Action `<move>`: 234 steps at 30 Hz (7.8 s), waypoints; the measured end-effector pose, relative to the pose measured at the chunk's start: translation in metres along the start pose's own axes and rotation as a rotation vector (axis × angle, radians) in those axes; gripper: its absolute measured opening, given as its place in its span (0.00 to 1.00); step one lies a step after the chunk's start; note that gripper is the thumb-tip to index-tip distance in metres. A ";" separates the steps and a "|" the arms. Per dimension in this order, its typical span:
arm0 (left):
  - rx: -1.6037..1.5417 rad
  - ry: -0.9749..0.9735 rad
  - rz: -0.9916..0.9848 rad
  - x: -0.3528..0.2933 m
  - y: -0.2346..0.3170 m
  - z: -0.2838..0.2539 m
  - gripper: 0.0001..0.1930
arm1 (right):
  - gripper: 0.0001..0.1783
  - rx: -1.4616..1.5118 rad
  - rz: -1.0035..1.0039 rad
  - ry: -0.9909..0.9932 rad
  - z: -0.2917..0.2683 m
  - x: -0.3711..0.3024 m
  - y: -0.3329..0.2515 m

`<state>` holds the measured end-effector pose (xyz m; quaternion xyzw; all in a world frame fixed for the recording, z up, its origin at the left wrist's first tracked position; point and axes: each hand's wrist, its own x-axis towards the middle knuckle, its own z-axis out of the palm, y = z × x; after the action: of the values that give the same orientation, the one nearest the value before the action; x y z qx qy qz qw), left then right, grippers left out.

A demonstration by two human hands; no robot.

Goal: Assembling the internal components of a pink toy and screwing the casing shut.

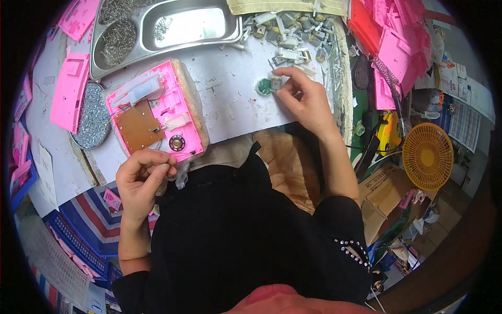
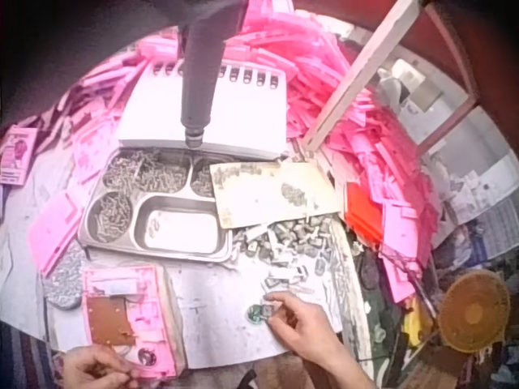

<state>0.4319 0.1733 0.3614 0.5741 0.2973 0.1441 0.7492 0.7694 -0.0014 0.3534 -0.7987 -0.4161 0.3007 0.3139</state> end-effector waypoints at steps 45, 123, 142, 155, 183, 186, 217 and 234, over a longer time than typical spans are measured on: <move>0.378 0.140 0.659 0.014 -0.004 0.008 0.12 | 0.17 0.391 -0.494 -0.261 0.091 0.001 -0.109; 0.974 0.201 0.605 0.079 0.008 -0.005 0.09 | 0.17 0.238 -0.528 0.108 0.079 0.049 -0.069; 1.339 0.276 0.624 0.075 0.015 -0.006 0.10 | 0.17 0.244 -0.554 0.097 0.079 0.050 -0.062; 1.464 0.114 0.905 0.104 0.023 -0.023 0.08 | 0.17 0.235 -0.544 0.085 0.076 0.046 -0.057; 1.427 0.064 0.814 0.099 0.025 -0.018 0.08 | 0.18 0.238 -0.582 0.128 0.069 0.049 -0.059; 1.445 -0.003 0.767 0.096 0.034 -0.019 0.08 | 0.17 0.229 -0.580 0.125 0.069 0.049 -0.060; 1.165 0.199 0.643 0.051 -0.001 -0.021 0.18 | 0.11 -0.283 -0.685 -0.043 0.092 0.077 -0.112; 1.106 0.296 0.713 0.041 -0.001 -0.043 0.11 | 0.13 -0.328 -0.615 -0.122 0.090 0.079 -0.110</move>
<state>0.4380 0.2288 0.3415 0.9103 0.2192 0.2864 0.2030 0.6880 0.1384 0.3628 -0.6566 -0.6977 0.1684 0.2319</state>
